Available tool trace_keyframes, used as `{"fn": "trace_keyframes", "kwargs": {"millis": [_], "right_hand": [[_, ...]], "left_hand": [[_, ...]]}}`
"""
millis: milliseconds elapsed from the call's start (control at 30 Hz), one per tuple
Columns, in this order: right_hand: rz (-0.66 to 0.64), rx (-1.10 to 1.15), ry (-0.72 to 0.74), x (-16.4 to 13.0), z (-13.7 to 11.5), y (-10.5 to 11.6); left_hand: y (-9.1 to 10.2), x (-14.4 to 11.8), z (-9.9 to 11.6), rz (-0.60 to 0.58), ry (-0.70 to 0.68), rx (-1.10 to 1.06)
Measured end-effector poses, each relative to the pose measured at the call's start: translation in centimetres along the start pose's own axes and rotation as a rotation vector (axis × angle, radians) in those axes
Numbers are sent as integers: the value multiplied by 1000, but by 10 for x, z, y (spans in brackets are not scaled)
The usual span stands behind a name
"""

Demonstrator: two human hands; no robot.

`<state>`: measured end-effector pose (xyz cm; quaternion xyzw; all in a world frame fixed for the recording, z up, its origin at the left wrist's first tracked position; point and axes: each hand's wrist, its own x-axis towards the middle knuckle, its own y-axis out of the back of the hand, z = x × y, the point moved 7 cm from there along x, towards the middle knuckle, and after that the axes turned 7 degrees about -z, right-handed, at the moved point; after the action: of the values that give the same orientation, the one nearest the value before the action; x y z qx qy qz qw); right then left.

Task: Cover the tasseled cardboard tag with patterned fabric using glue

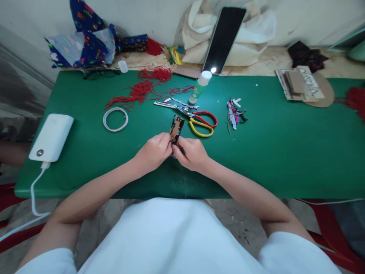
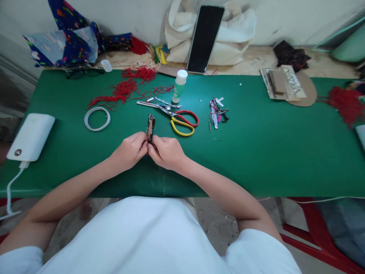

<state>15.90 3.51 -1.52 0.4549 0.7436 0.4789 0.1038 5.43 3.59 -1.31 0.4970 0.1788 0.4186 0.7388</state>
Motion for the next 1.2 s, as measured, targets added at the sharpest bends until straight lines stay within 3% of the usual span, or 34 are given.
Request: {"fn": "trace_keyframes", "kwargs": {"millis": [600,1200], "right_hand": [[-2,28,-2,0,1,-1],[-13,21,-16,0,1,0]], "left_hand": [[3,-1,4,47,-44,67],[7,0,3,30,-21,2]]}}
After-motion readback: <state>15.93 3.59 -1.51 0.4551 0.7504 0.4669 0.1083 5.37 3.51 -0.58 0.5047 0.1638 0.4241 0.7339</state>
